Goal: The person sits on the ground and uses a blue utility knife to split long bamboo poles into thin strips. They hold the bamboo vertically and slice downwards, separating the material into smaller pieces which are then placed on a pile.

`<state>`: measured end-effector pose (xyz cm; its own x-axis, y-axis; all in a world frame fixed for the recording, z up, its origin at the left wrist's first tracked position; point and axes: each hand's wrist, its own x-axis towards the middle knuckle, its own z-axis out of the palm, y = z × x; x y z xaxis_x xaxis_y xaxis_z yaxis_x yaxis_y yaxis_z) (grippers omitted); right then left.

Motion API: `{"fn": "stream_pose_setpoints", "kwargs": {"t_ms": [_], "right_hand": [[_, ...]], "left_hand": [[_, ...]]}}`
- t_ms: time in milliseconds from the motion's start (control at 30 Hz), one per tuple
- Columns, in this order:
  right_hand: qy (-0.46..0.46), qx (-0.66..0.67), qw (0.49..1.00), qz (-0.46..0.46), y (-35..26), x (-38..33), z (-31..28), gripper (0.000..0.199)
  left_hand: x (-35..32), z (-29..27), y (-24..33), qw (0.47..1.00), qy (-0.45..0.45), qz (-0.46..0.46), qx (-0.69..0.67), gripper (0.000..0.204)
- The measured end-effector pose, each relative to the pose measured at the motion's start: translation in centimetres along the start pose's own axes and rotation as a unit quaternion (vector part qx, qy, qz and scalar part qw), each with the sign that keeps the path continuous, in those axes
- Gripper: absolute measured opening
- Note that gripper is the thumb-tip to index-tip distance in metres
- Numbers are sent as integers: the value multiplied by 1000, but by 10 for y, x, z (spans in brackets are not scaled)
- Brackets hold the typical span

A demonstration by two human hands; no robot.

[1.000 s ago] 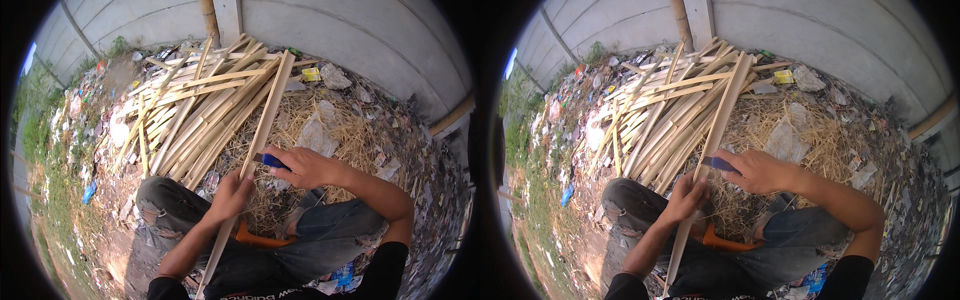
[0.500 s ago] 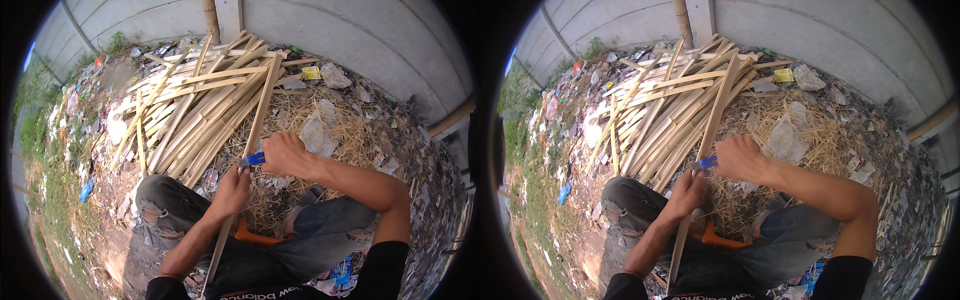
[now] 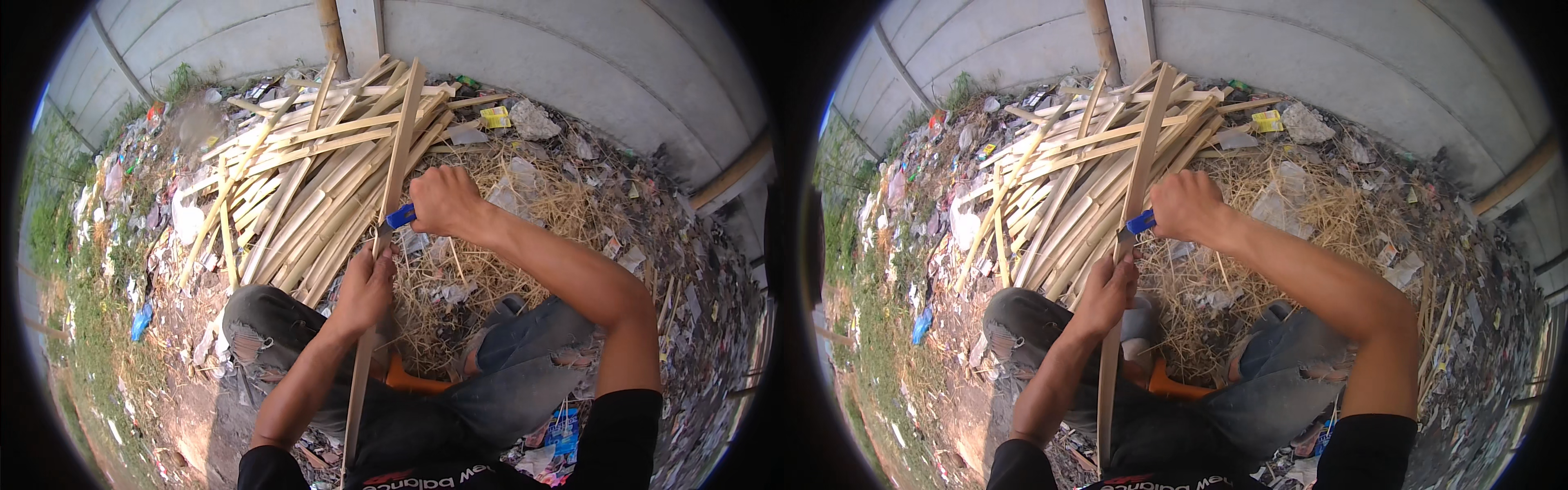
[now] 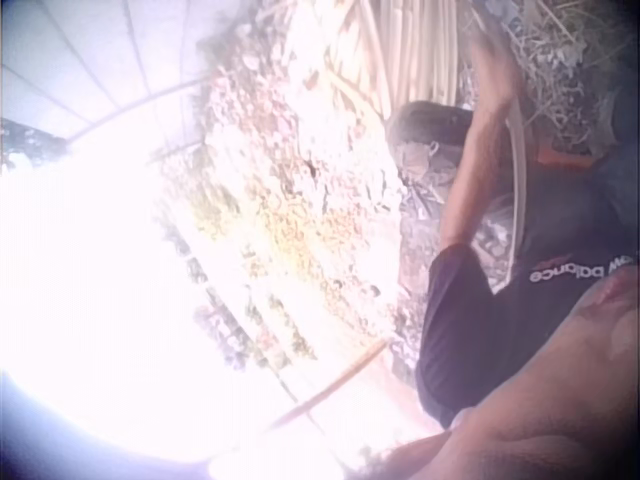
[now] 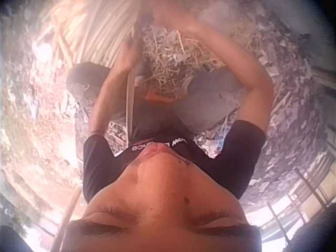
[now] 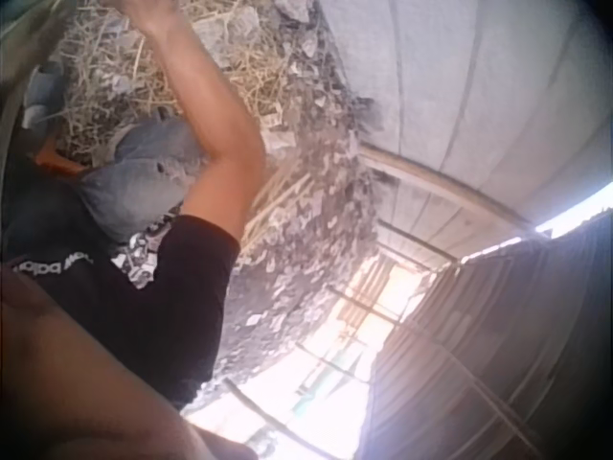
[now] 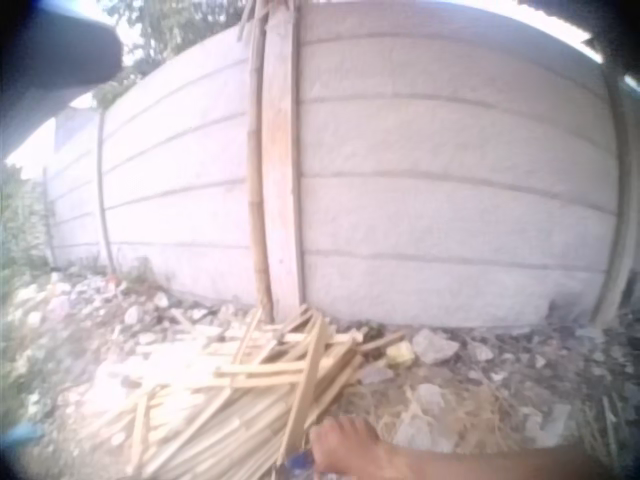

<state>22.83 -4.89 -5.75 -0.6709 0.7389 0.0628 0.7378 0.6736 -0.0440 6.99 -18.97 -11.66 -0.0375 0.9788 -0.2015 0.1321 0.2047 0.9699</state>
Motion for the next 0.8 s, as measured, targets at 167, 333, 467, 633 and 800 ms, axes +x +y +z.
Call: {"fn": "stream_pose_setpoints", "kwargs": {"t_ms": [167,333,467,633,800], "right_hand": [[25,-3,999,20,0,5,-9,26],[-31,39,999,8,-12,1,-20,25],[-30,118,993,8,-11,-4,6,22],[-171,317,933,-2,-12,-10,17,25],[-52,131,990,14,-32,-24,4,27]], "left_hand": [[-5,-4,23,995,-32,-31,-91,26],[-10,-16,22,989,-43,-51,-134,24],[-12,-17,20,979,-71,-58,-180,23],[-12,-18,18,971,-87,-77,-211,21],[-10,-10,7,989,-32,-51,-133,21]]}}
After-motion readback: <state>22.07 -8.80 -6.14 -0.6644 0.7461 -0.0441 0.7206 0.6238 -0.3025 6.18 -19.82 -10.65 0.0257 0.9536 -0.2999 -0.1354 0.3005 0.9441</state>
